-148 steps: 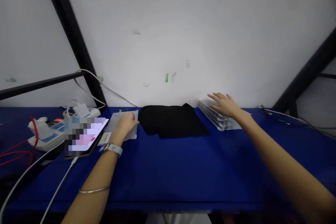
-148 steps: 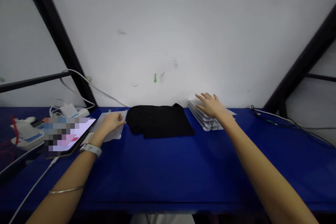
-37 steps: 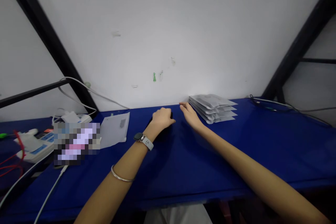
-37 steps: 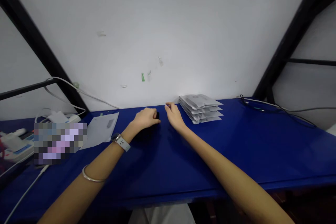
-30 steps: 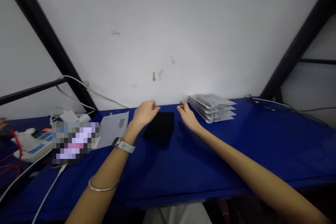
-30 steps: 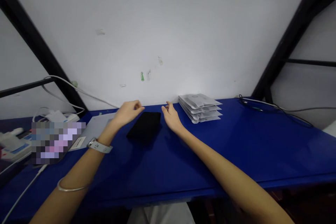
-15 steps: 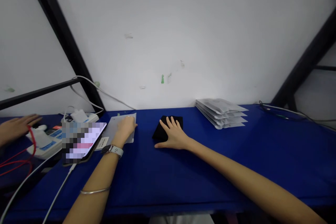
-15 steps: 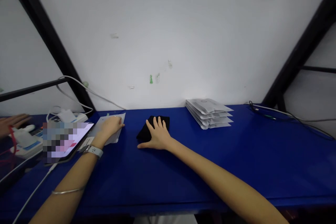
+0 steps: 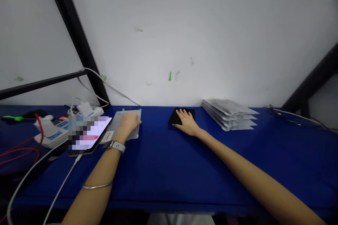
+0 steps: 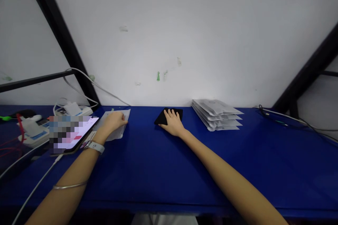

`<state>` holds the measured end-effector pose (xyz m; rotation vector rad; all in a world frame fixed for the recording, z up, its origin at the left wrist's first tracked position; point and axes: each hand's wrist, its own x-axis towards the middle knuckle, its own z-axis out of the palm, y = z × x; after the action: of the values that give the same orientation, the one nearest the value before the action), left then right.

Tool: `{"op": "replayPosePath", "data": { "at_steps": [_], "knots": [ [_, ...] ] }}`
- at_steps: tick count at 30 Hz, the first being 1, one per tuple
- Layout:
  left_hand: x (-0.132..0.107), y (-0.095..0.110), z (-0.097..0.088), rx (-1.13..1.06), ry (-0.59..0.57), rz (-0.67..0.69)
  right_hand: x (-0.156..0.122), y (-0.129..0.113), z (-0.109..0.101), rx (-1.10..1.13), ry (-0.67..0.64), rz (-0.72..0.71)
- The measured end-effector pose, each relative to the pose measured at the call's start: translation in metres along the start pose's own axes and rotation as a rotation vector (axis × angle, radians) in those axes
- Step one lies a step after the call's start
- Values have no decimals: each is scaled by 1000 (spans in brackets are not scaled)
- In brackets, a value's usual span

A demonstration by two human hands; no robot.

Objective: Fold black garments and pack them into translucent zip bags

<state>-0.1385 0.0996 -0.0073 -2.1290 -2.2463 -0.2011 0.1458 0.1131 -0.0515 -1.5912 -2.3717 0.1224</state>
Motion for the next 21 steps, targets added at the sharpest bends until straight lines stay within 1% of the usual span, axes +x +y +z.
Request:
{"op": "replayPosePath", "data": {
  "at_steps": [4,7,9,11,13,14,16,19,20,21],
  "knots": [
    [0,-4,-1,-15,-33,11,-4,-1,-3,-11,-6,5],
    [0,1,1,-88,-40,28,-7,1,-7,8,-23,-36],
    [-2,14,5,-220,-62,104,-9,4,-9,25,-40,-93],
    [-4,31,11,-372,-80,235,-10,8,-8,34,-45,-139],
    [-6,48,19,-473,-65,332,-9,11,-7,25,-27,-151],
    [-7,56,22,-502,-48,352,-8,11,-5,16,-12,-136],
    [-9,65,29,-541,-8,359,-5,8,-4,10,28,-49],
    [-10,70,37,-586,35,377,-3,-6,-3,83,93,152],
    [-10,71,39,-603,47,386,-3,-13,-2,133,113,194],
    [-10,72,41,-621,59,396,-5,-20,-1,187,128,205]
  ]
}}
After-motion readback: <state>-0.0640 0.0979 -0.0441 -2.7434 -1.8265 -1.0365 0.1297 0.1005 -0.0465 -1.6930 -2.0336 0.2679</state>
